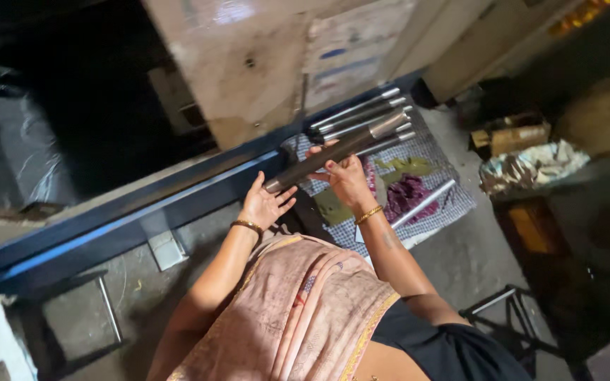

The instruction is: The person opens a machine door, removes a metal rod, and wipes it with a cloth. They then insert another rod into the machine, close the door, and later wipe another rod with a cloth before placing it into a container.

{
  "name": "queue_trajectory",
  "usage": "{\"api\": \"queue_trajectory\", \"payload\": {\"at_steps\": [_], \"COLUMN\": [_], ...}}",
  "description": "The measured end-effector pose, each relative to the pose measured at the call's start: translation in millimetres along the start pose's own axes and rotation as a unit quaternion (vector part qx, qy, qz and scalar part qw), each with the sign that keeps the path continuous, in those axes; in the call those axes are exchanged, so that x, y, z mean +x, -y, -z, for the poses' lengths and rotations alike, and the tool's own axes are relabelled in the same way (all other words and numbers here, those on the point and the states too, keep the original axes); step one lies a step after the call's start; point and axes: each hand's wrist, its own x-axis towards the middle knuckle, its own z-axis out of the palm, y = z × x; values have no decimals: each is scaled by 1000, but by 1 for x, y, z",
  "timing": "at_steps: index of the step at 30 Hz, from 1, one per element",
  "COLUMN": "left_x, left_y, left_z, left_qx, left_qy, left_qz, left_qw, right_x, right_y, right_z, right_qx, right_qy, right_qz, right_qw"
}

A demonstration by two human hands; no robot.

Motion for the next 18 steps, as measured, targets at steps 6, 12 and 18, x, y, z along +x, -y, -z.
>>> {"api": "queue_trajectory", "payload": {"at_steps": [6,12,18], "left_x": [-72,-150,-200], "left_y": [-24,-51,-70], "left_z": [52,92,128], "left_qx": [4,4,60], "left_qy": [18,-78,-141], "left_qz": [-59,-153,-261], "left_qw": [998,985,953], "right_x": [-1,2,-7], "right_y": [-37,-53,-89], "right_z": [-71,-143,-204], "right_qx": [-13,-49,-115], "right_qy": [34,64,61], "right_qz": [-13,-56,-98], "right_qw": [999,995,987]}}
